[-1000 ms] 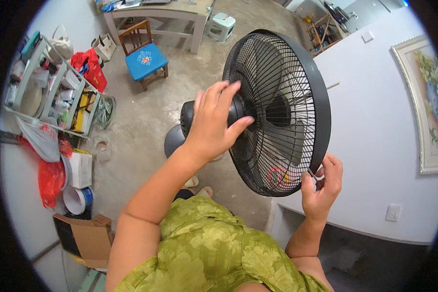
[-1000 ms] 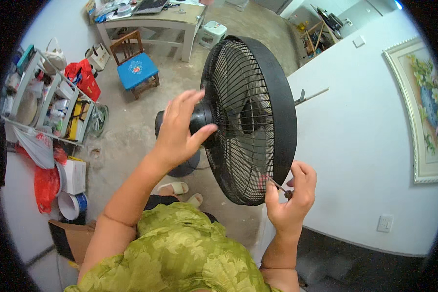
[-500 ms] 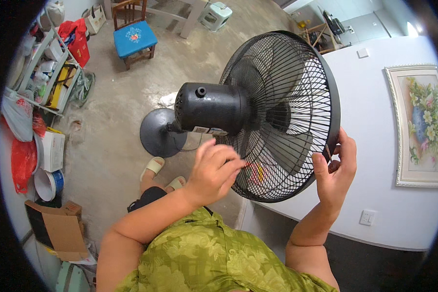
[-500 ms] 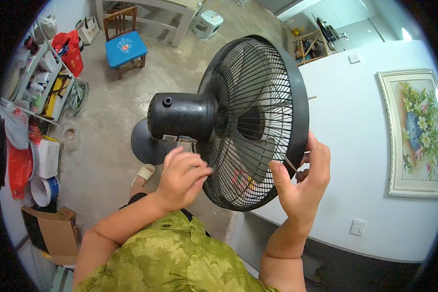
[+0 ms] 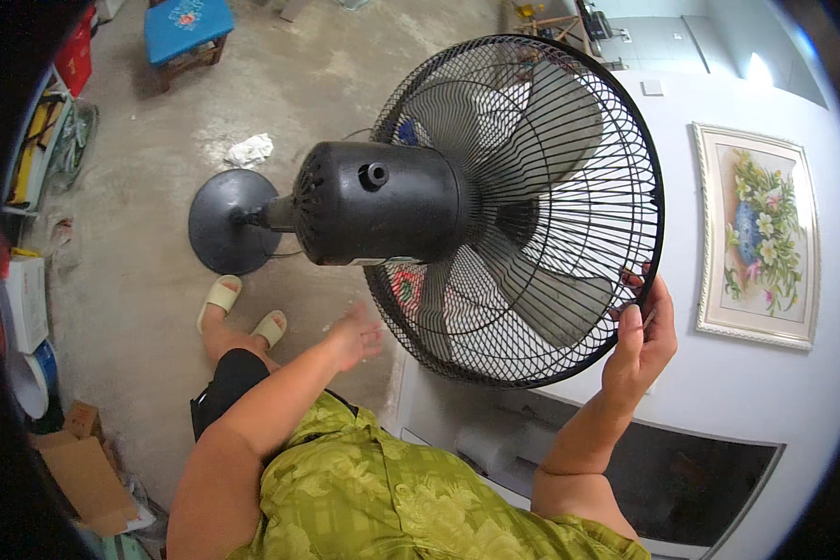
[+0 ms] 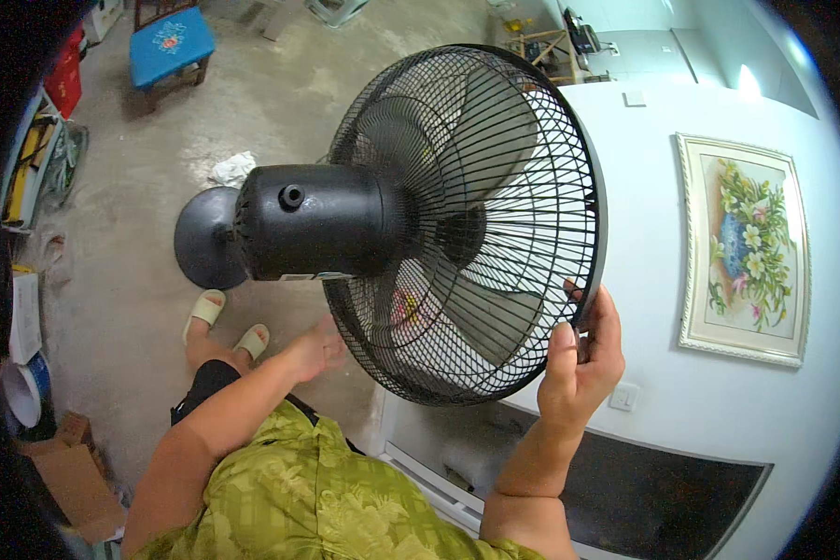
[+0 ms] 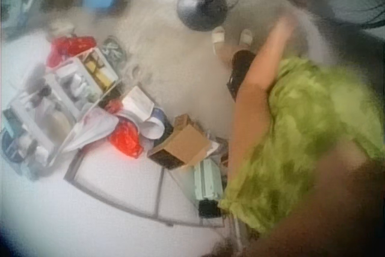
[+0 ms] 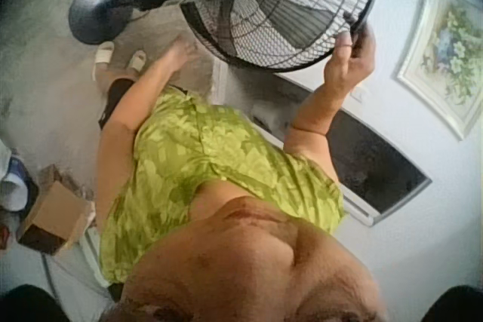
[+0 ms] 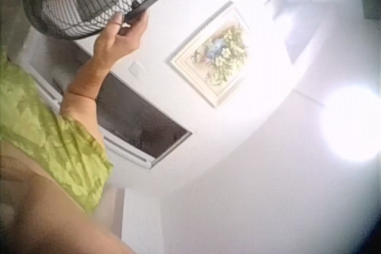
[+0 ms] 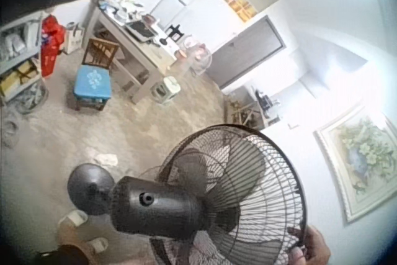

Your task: The person disassembles a standing fan by first removing the front grille, then unscrewing the central nut to detach the fan blades. They carry the detached blades to a sink area.

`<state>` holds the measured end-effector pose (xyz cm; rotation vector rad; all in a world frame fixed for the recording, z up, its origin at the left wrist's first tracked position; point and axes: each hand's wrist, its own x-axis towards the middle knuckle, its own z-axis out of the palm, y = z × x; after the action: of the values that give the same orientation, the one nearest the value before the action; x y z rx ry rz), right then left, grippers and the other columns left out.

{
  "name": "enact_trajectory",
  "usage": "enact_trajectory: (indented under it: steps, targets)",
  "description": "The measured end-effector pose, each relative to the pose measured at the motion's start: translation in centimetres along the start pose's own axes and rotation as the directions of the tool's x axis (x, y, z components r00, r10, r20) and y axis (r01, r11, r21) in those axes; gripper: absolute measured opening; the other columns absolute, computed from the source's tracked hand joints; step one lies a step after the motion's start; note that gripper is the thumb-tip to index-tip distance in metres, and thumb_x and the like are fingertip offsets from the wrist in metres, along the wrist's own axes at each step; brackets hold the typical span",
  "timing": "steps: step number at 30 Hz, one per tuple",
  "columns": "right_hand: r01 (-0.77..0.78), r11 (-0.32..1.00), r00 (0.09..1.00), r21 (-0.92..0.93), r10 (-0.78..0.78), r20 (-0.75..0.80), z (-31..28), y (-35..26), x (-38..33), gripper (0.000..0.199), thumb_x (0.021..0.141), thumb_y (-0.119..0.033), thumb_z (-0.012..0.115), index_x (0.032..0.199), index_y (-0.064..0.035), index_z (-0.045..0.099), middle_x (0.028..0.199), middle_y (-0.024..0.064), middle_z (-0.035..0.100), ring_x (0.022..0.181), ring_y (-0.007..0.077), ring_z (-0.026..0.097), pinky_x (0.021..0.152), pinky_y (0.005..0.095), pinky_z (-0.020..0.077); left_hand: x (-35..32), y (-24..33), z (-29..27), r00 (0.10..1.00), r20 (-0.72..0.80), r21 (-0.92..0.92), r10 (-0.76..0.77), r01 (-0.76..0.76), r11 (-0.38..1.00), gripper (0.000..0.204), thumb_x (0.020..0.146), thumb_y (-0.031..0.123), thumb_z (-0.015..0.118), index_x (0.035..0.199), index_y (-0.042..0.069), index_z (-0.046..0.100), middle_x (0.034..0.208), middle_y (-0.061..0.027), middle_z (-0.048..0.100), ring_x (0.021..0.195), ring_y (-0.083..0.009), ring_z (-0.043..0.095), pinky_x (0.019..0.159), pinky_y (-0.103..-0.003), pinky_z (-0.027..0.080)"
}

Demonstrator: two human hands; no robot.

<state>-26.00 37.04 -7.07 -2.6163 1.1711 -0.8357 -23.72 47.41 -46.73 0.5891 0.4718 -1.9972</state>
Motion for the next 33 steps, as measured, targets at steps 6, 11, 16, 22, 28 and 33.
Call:
enact_trajectory:
  steps: [6, 11, 16, 22, 28, 33]
  targets:
    - [-0.006, 1.000, 1.000, -0.016, 0.006, -0.019, 0.1, -0.7, -0.3, 0.044, 0.084, -0.007, 0.050, 0.124, 0.0116, 0.050, 0.109, 0.0128, 0.065, 0.078, 0.0070, 0.054, 0.062, 0.0175, 0.0409, -1.4, 1.8, 4.4, 0.912, 0.345, -0.323, 0.223, -0.108, 0.940, 0.050, 0.103, 0.043, 0.019, 0.141, 0.016, 0.037, 0.138, -0.0030, 0.049, 0.123, -0.0214, 0.048, 0.105, -0.040, 0.038]
    - [-0.023, 0.999, 1.000, -0.038, 0.024, 0.003, -0.2, -1.6, -0.1, 0.042, 0.080, -0.002, 0.051, 0.120, 0.0126, 0.052, 0.095, 0.0103, 0.064, 0.072, 0.0067, 0.053, 0.059, 0.0172, 0.0399, -4.2, 2.4, 6.6, 0.899, 0.315, -0.416, 0.304, -0.157, 0.896, 0.062, 0.100, 0.052, 0.016, 0.143, 0.012, 0.035, 0.143, -0.0041, 0.044, 0.129, -0.0221, 0.044, 0.108, -0.040, 0.035]
    - [-0.050, 0.997, 0.999, -0.058, 0.050, 0.001, -0.4, -2.9, -0.2, 0.042, 0.077, 0.000, 0.056, 0.117, 0.0099, 0.054, 0.079, 0.0022, 0.057, 0.059, 0.0029, 0.043, 0.052, 0.0170, 0.0350, -4.8, 2.8, 7.2, 0.757, 0.514, -0.448, 0.403, -0.165, 0.879, 0.073, 0.094, 0.063, 0.023, 0.146, 0.013, 0.031, 0.147, -0.0032, 0.039, 0.132, -0.0219, 0.040, 0.110, -0.041, 0.032]
    - [-0.162, 0.975, 0.967, -0.152, 0.187, 0.173, -2.5, -4.1, 1.5, 0.040, 0.075, -0.015, 0.065, 0.108, 0.0054, 0.058, 0.086, 0.0073, 0.062, 0.055, 0.0033, 0.042, 0.049, 0.0187, 0.0346, -2.3, 2.0, 6.3, 0.719, 0.605, -0.442, 0.342, -0.055, 0.895, 0.081, 0.087, 0.072, 0.024, 0.145, 0.016, 0.033, 0.146, -0.0025, 0.040, 0.131, -0.0229, 0.040, 0.110, -0.044, 0.030]
    - [-0.096, 0.994, 0.980, -0.049, 0.104, 0.169, -2.4, -2.9, 8.0, 0.052, 0.082, -0.029, 0.069, 0.117, 0.0089, 0.059, 0.081, 0.0033, 0.060, 0.062, 0.0042, 0.045, 0.054, 0.0189, 0.0346, -0.7, 1.9, 5.4, 0.854, 0.465, -0.298, 0.234, -0.098, 0.950, 0.084, 0.084, 0.076, 0.023, 0.143, 0.018, 0.038, 0.143, -0.0029, 0.044, 0.131, -0.0220, 0.040, 0.108, -0.044, 0.030]
    - [-0.136, 0.990, 0.914, -0.020, 0.133, 0.384, -0.9, -2.8, 11.4, 0.054, 0.082, -0.032, 0.070, 0.111, 0.0124, 0.060, 0.074, 0.0033, 0.057, 0.067, 0.0073, 0.048, 0.058, 0.0213, 0.0383, -0.9, 1.4, 5.1, 0.829, 0.494, -0.336, 0.263, -0.097, 0.937, 0.083, 0.085, 0.076, 0.023, 0.143, 0.019, 0.038, 0.141, -0.0025, 0.046, 0.128, -0.0227, 0.042, 0.108, -0.043, 0.031]
